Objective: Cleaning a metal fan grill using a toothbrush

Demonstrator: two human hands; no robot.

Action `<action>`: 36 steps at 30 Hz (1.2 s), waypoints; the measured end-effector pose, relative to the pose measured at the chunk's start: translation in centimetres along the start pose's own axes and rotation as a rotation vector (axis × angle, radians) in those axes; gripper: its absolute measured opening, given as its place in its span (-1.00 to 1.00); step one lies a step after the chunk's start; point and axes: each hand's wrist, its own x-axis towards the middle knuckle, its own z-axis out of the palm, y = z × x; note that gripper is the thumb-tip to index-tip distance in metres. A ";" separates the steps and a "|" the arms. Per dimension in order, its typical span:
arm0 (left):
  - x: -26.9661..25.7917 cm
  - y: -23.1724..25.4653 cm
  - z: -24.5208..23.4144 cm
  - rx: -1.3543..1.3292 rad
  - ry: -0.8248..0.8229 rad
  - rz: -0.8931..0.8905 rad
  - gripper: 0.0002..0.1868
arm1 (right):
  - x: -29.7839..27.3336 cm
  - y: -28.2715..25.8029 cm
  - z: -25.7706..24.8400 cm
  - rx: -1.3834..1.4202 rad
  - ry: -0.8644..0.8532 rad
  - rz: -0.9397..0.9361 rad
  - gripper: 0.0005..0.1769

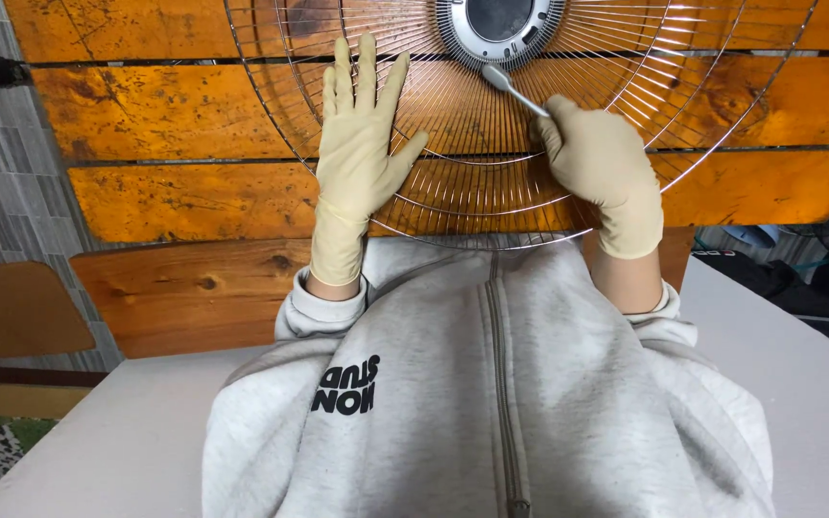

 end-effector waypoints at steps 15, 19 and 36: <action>-0.1 0.5 -0.2 0.058 0.008 -0.042 -0.11 | 0.0 -1.9 -1.8 0.114 0.149 -0.201 -0.38; -0.2 0.5 -0.2 0.057 0.015 -0.040 -0.09 | 0.2 -2.3 -2.4 0.148 0.101 -0.238 -0.37; 0.2 -0.3 0.2 0.078 0.006 -0.001 -0.07 | -0.6 -1.5 -1.3 0.043 0.116 -0.290 -0.29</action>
